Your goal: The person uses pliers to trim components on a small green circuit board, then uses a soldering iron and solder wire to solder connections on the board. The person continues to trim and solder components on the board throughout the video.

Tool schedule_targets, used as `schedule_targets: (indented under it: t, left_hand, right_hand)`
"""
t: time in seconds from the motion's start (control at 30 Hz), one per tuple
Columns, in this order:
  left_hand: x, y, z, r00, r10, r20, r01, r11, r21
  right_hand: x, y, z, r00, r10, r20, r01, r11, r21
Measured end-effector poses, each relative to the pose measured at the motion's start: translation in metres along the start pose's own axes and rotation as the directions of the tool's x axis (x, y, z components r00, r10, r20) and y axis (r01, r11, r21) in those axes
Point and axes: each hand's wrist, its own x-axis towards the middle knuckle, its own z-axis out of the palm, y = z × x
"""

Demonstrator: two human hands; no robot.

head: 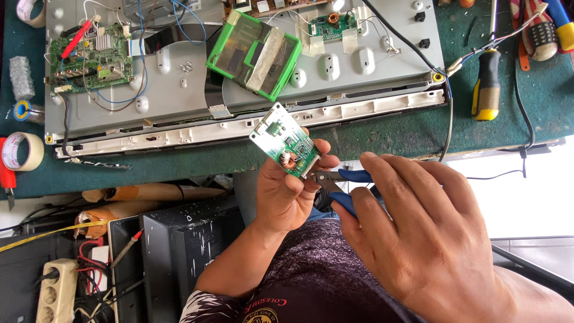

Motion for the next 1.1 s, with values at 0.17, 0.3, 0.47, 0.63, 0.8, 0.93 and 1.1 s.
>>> schedule_targets:
  t: [0.17, 0.3, 0.47, 0.63, 0.8, 0.93, 1.1]
  left_hand:
    - [0.001, 0.001, 0.002, 1.000, 0.000, 0.016, 0.000, 1.000, 0.001]
    - [0.001, -0.002, 0.002, 1.000, -0.014, 0.006, 0.014, 1.000, 0.021]
    - [0.001, -0.003, 0.001, 1.000, -0.011, 0.022, 0.010, 1.000, 0.017]
    - [0.000, -0.004, -0.001, 1.000, -0.009, 0.017, 0.008, 1.000, 0.013]
    - [0.000, -0.001, 0.001, 0.996, -0.076, -0.040, 0.073, 0.994, -0.076]
    - [-0.002, -0.006, -0.013, 0.998, -0.056, -0.021, 0.053, 0.992, -0.113]
    - [0.001, 0.001, -0.008, 0.995, -0.078, 0.060, 0.084, 0.992, -0.097]
  right_hand:
    - [0.000, 0.001, 0.000, 1.000, 0.005, 0.014, -0.005, 1.000, -0.005]
    - [0.001, 0.002, -0.002, 1.000, -0.001, 0.029, 0.002, 1.000, -0.020]
    - [0.000, 0.003, -0.001, 1.000, -0.010, 0.029, 0.010, 1.000, -0.003]
    - [-0.001, 0.004, -0.002, 0.999, -0.017, 0.029, 0.017, 1.000, 0.020]
    - [-0.001, 0.006, -0.005, 0.999, -0.027, 0.031, 0.027, 1.000, -0.009]
    - [-0.007, 0.004, -0.008, 1.000, -0.014, 0.027, 0.014, 1.000, -0.008]
    - [-0.014, 0.002, -0.002, 0.998, 0.053, 0.043, -0.052, 0.998, -0.032]
